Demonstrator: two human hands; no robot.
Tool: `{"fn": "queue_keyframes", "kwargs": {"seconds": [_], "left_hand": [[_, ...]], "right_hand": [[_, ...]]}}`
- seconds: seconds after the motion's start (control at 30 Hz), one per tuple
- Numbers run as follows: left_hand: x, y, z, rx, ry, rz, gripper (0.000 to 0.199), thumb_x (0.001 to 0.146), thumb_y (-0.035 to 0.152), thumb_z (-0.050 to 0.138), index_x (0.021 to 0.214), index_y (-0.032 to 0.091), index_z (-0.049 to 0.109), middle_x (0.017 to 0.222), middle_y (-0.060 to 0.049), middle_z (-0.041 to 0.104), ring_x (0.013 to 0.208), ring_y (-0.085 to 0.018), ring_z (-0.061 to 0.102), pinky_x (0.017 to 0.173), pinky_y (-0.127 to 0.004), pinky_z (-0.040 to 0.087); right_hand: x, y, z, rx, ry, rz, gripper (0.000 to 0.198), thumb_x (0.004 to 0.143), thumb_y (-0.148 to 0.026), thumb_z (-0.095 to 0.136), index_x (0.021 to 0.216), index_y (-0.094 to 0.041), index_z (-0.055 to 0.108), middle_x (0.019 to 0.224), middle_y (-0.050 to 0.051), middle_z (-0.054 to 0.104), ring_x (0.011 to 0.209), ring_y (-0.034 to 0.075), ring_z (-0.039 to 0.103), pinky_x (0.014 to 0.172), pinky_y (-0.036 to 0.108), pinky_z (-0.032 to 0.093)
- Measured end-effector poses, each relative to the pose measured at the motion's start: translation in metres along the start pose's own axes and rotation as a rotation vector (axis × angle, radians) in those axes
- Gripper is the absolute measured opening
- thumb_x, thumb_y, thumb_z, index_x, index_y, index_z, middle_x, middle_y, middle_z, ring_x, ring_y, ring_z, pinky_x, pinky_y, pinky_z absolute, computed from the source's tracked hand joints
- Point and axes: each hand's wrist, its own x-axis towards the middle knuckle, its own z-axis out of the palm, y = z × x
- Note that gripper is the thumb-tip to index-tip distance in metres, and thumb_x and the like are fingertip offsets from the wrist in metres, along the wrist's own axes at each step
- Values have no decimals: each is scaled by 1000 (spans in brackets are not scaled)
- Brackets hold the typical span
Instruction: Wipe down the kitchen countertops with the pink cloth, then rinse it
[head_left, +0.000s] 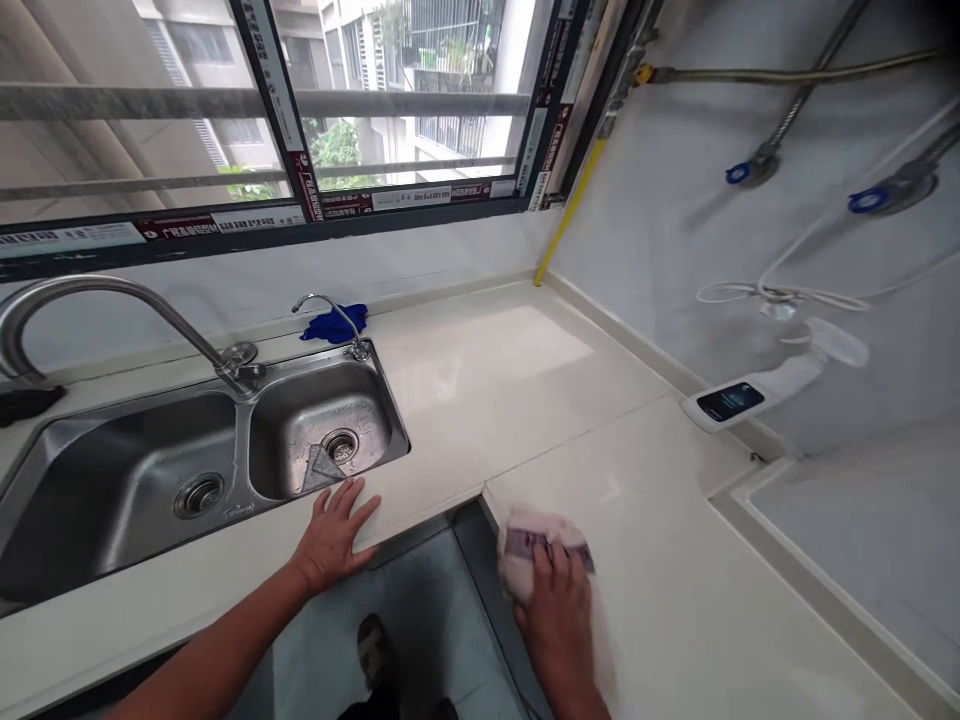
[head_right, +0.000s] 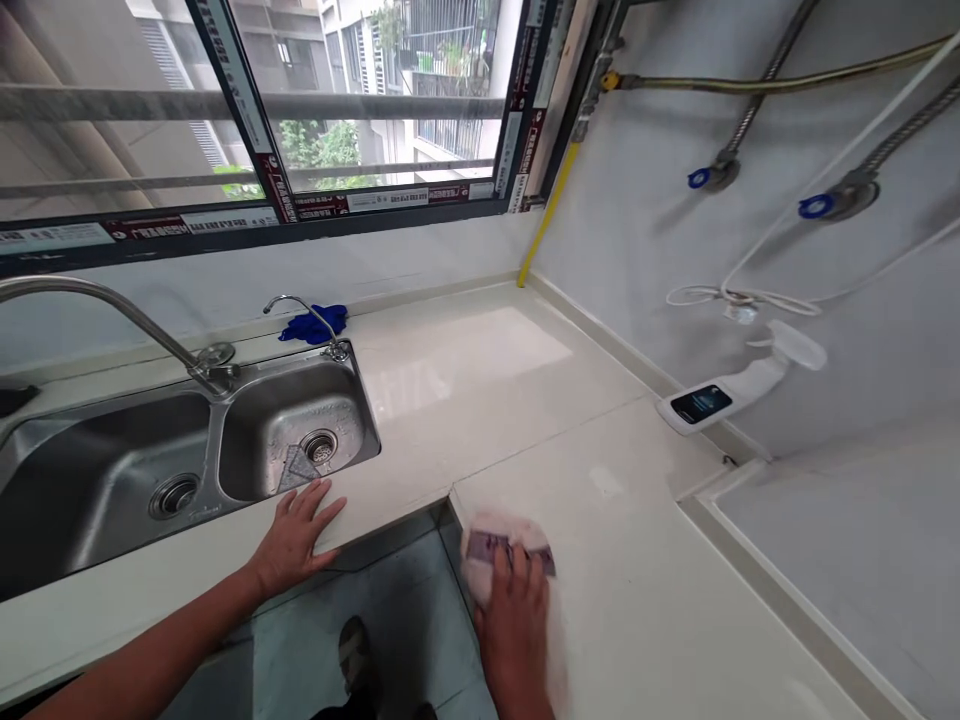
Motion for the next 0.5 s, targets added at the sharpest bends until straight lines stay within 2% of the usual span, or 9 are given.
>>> {"fn": "queue_keyframes", "kwargs": {"seconds": [0.1, 0.2, 0.3, 0.43, 0.5], "left_hand": [[-2, -1, 1, 9, 0, 13, 69, 81, 46, 67, 145, 26, 51, 155, -21, 44, 144, -41, 37, 112, -59, 26], [-3, -3, 4, 4, 15, 19, 69, 80, 45, 67, 145, 26, 50, 155, -21, 43, 144, -40, 37, 113, -58, 24], [-4, -4, 6, -5, 24, 18, 73, 77, 41, 69, 145, 28, 50, 156, -19, 42, 144, -40, 36, 115, -58, 23], [-4, -6, 9, 22, 62, 28, 74, 74, 39, 70, 144, 28, 51, 154, -20, 45, 142, -40, 40, 113, -58, 26], [-4, -8, 10, 40, 92, 41, 74, 73, 37, 70, 144, 28, 51, 153, -20, 46, 141, -40, 42, 112, -57, 27]], "right_hand": [[84, -53, 14, 62, -23, 29, 82, 74, -18, 69, 148, -13, 34, 155, 23, 35, 147, 45, 19, 114, 63, 27], [129, -76, 22, 91, -39, 31, 82, 69, -16, 74, 144, -12, 41, 155, 23, 36, 145, 45, 23, 114, 61, 27], [134, -74, 24, 126, -26, -34, 80, 68, -11, 70, 144, -14, 44, 156, 21, 37, 145, 44, 25, 114, 60, 29], [128, -54, 21, 305, -5, -258, 70, 72, -7, 51, 142, -18, 49, 154, 11, 44, 148, 32, 28, 116, 51, 33], [131, -39, 19, 417, 14, -349, 64, 78, -11, 45, 140, -19, 51, 150, 9, 50, 145, 27, 35, 114, 48, 37]]}}
